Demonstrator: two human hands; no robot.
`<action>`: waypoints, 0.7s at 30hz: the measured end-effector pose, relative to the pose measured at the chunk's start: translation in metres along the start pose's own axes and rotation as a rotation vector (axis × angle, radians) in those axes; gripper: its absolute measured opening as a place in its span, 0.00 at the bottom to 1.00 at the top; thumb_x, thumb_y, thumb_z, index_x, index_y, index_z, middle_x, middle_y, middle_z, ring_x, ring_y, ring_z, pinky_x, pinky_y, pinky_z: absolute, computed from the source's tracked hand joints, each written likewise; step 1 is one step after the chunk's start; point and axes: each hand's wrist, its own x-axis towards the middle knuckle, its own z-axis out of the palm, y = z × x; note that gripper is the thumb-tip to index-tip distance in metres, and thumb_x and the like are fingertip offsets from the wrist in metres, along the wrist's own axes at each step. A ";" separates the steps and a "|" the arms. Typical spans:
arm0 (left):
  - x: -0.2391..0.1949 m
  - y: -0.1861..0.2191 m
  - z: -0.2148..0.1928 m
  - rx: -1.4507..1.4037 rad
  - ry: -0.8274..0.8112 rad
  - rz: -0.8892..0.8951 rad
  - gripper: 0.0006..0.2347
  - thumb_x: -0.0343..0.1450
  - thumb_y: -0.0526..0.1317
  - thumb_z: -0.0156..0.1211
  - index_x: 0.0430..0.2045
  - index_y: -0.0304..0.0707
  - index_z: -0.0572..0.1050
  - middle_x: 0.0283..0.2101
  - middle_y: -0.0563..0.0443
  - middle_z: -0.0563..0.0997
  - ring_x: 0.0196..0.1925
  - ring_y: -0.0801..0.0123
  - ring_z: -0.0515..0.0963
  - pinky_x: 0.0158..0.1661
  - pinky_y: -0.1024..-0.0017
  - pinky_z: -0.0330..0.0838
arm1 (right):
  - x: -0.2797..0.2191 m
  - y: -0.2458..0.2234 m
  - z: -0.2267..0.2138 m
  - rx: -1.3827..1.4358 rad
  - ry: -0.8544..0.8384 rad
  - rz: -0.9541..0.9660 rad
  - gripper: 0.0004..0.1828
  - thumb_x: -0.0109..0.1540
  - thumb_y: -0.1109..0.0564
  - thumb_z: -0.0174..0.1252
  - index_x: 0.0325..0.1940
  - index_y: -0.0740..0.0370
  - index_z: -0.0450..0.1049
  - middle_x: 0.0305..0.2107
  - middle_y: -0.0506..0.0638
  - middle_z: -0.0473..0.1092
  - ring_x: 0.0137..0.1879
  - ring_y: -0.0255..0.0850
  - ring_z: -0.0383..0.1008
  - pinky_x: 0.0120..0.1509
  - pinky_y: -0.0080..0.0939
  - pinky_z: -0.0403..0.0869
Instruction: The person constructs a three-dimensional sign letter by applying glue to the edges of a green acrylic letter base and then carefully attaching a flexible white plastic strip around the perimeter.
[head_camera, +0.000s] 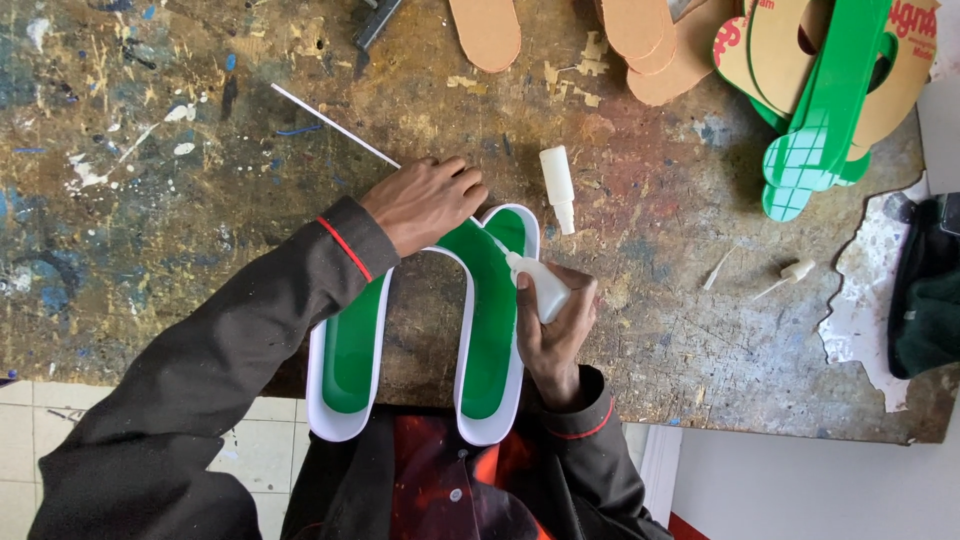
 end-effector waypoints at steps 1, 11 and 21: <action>-0.001 0.000 0.001 -0.001 -0.002 0.003 0.04 0.82 0.32 0.60 0.49 0.39 0.77 0.51 0.46 0.79 0.54 0.56 0.84 0.46 0.59 0.86 | -0.002 0.002 -0.001 0.000 0.001 0.003 0.21 0.69 0.51 0.73 0.57 0.66 0.74 0.27 0.62 0.79 0.30 0.54 0.86 0.29 0.46 0.81; 0.001 -0.002 0.002 -0.015 -0.032 -0.002 0.06 0.81 0.30 0.59 0.50 0.37 0.77 0.51 0.45 0.79 0.53 0.56 0.84 0.46 0.58 0.85 | -0.011 0.015 -0.004 0.008 -0.035 -0.101 0.21 0.64 0.55 0.78 0.54 0.66 0.76 0.27 0.61 0.80 0.26 0.53 0.85 0.25 0.42 0.77; 0.001 -0.001 0.003 -0.014 0.001 0.000 0.08 0.78 0.29 0.62 0.50 0.36 0.78 0.51 0.43 0.80 0.51 0.55 0.85 0.46 0.59 0.85 | 0.009 -0.008 -0.002 -0.034 -0.175 -0.251 0.18 0.65 0.59 0.76 0.51 0.63 0.74 0.24 0.57 0.80 0.22 0.49 0.82 0.23 0.41 0.74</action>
